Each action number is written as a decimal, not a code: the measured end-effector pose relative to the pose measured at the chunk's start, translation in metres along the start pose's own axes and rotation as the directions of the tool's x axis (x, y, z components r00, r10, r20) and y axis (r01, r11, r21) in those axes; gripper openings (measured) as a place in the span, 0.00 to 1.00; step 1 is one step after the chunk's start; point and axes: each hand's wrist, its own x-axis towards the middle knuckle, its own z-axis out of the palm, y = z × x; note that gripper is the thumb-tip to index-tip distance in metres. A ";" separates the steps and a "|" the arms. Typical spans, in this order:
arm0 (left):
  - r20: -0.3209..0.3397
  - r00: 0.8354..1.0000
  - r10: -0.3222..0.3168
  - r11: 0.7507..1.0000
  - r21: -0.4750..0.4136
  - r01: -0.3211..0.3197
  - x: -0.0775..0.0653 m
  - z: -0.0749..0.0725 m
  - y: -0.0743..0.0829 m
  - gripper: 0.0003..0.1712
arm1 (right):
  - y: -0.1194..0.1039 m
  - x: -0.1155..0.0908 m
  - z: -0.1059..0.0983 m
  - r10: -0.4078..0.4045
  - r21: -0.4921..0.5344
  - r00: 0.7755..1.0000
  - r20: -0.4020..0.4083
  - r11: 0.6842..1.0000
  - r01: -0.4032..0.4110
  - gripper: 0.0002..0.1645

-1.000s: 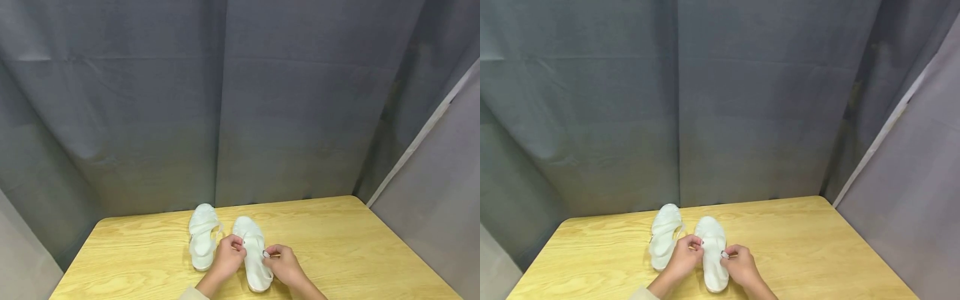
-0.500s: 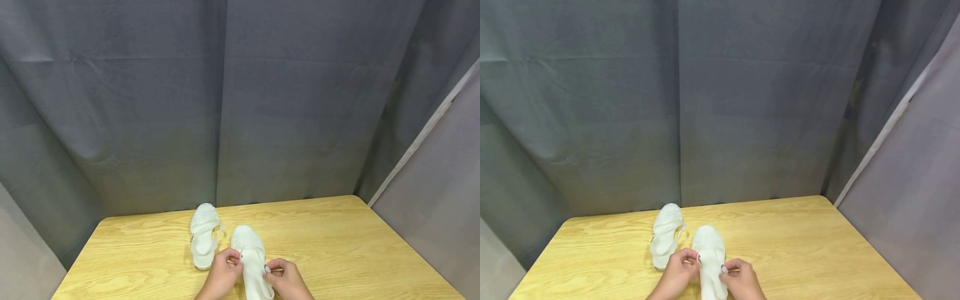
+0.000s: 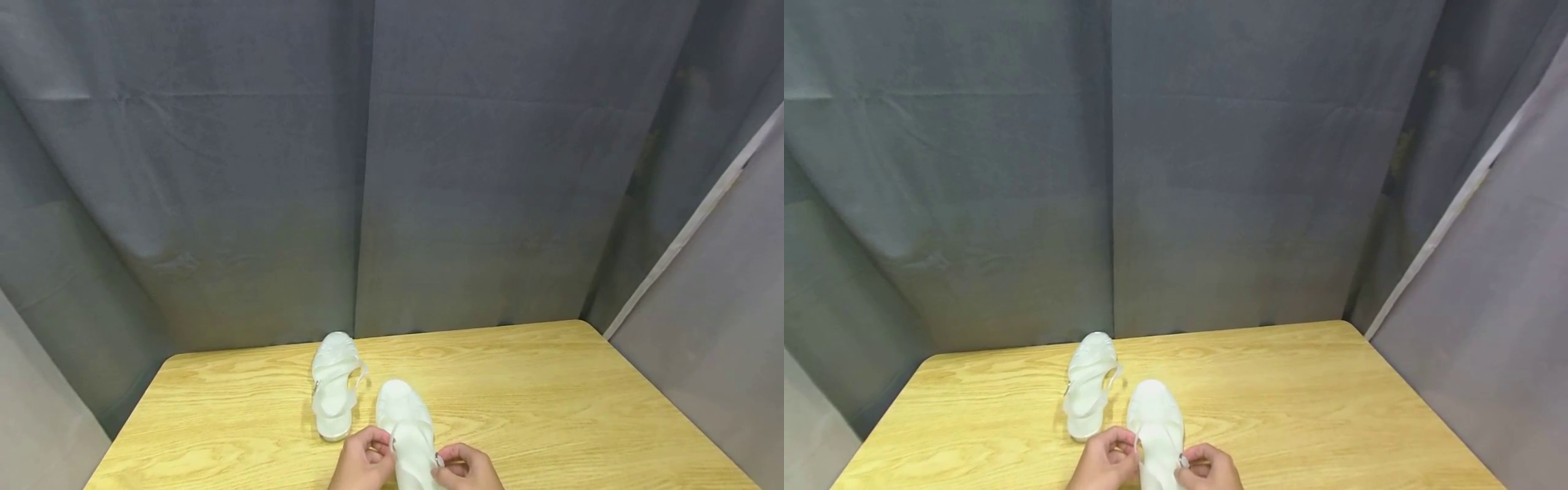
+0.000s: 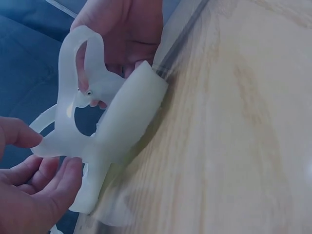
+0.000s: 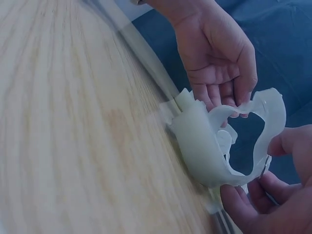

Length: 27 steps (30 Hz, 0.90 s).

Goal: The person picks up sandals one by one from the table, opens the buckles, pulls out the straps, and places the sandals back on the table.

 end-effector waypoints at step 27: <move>0.110 0.976 0.187 0.874 0.435 -0.217 0.004 0.021 0.032 0.13 | 0.025 0.002 -0.011 -0.037 0.104 0.992 0.123 0.994 0.024 0.21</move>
